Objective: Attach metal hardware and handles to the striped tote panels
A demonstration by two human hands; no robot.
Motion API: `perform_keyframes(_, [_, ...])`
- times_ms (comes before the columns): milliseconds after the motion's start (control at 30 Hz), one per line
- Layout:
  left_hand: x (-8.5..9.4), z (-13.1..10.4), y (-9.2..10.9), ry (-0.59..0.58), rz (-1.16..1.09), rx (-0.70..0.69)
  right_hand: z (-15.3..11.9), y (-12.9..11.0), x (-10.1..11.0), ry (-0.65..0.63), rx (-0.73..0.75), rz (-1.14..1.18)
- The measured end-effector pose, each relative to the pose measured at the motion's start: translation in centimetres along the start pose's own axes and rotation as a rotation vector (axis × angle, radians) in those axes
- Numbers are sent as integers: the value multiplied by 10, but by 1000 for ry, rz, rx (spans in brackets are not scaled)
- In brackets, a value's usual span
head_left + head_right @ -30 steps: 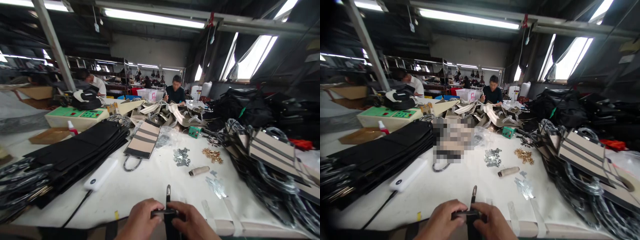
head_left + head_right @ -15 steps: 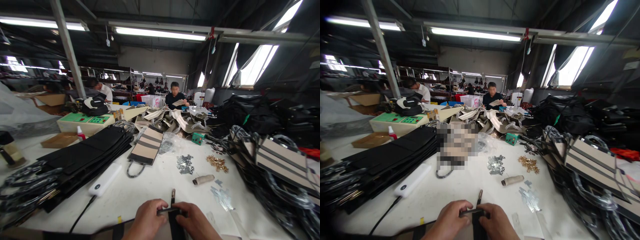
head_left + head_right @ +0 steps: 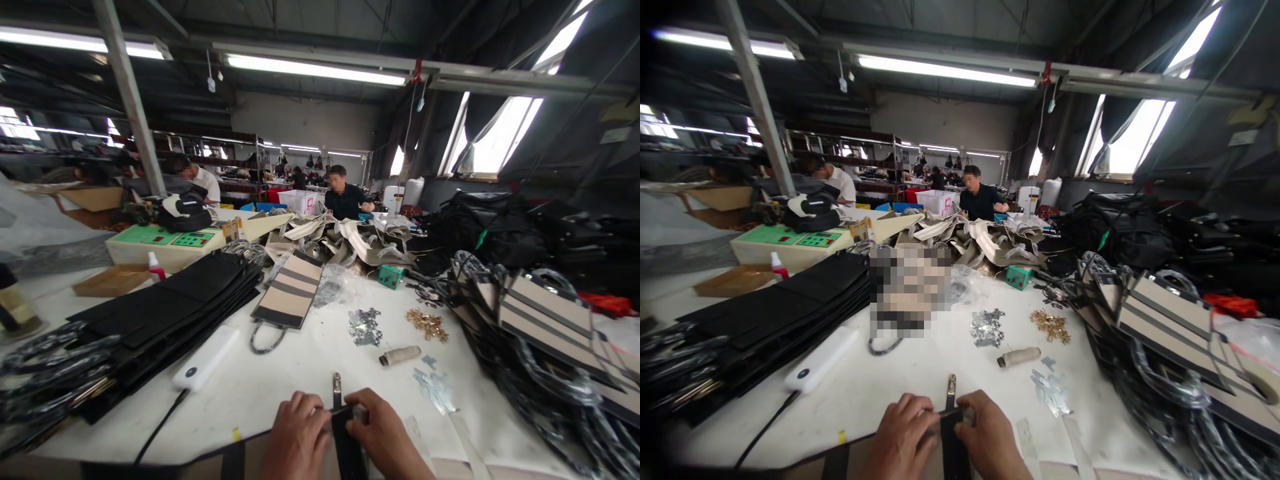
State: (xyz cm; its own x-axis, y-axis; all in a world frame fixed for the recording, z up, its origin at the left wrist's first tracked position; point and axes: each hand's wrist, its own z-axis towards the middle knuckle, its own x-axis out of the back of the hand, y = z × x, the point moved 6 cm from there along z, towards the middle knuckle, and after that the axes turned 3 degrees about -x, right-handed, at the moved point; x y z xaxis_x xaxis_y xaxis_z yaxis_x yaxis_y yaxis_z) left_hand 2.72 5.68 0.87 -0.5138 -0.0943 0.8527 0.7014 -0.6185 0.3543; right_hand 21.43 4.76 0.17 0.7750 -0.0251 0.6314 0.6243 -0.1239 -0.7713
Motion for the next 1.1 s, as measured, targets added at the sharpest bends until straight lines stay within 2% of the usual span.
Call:
perform_keyframes(133, [-12,-29,5,120,228,-301,0,8,-4,42,28,-66])
perform_keyframes(200, [-21,-40,7,155,360,-378,-2,13,-5,144,135,-148])
perform_keyframes(300, [-31,-47,8,139,447,-343,-11,17,-6,339,412,-324])
perform_keyframes(367, [-36,-46,8,91,446,-314,-19,17,-11,400,553,-411])
perform_keyframes(467, [-39,-45,7,35,409,-312,-24,15,-17,405,635,-465])
perform_keyframes(600, [-38,-45,4,30,394,-320,-26,9,-18,406,727,-474])
perform_keyframes(833, [-37,-45,6,20,394,-322,-26,23,-19,423,742,-435])
perform_keyframes(1000, [-32,-44,9,170,509,-405,-29,38,-30,426,793,-506])
perform_keyframes(1100, [-34,-43,9,254,573,-414,-31,44,-33,472,708,-471])
